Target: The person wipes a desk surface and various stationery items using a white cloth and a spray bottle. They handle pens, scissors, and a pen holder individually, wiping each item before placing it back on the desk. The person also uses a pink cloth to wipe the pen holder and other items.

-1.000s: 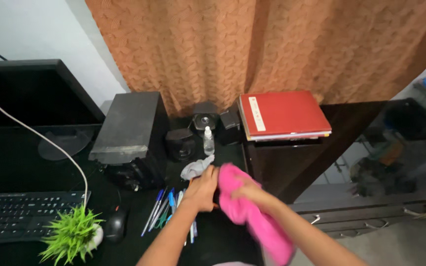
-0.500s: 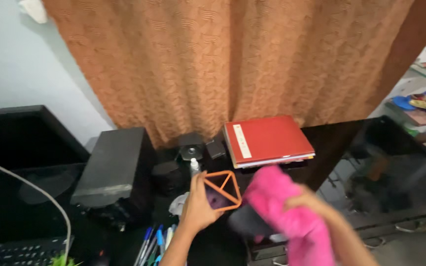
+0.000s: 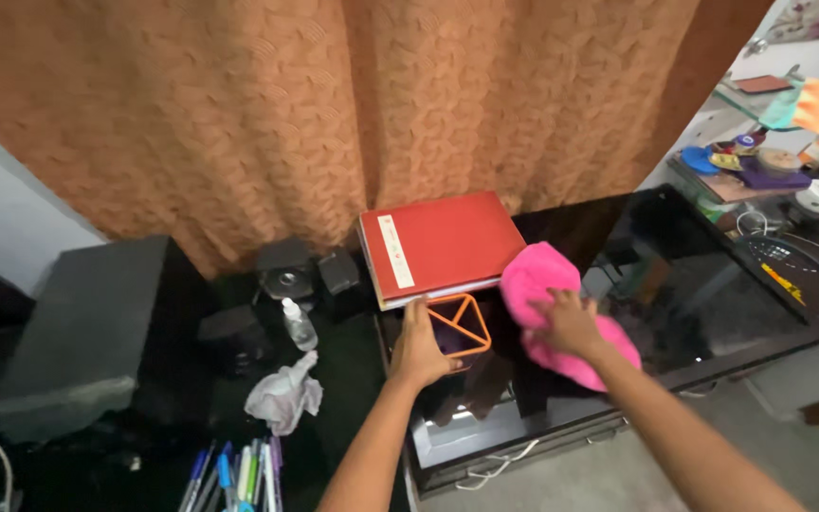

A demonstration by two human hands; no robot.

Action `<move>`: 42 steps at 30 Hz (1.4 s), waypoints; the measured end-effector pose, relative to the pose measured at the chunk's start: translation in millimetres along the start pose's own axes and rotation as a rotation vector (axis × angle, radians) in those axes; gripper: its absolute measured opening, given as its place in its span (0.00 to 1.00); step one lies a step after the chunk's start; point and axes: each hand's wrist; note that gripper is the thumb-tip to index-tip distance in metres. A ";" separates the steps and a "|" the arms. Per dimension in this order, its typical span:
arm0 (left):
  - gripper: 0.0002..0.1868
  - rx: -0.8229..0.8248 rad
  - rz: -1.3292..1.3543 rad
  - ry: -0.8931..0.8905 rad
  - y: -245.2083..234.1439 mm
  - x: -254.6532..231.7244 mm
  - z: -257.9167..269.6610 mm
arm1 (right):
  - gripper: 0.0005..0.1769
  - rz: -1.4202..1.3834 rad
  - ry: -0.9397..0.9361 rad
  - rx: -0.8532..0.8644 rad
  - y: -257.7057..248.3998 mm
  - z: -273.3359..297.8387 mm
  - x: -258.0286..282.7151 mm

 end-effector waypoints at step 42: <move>0.07 -0.114 -0.849 -0.453 -27.3 257.4 206.9 | 0.20 -1.011 0.107 -0.225 -206.5 171.3 370.8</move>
Point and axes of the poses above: each hand's wrist, its own z-axis away from the middle knuckle, its own y-axis out of the palm, x = y × z, and after that the axes turned 3 degrees about y, right-handed
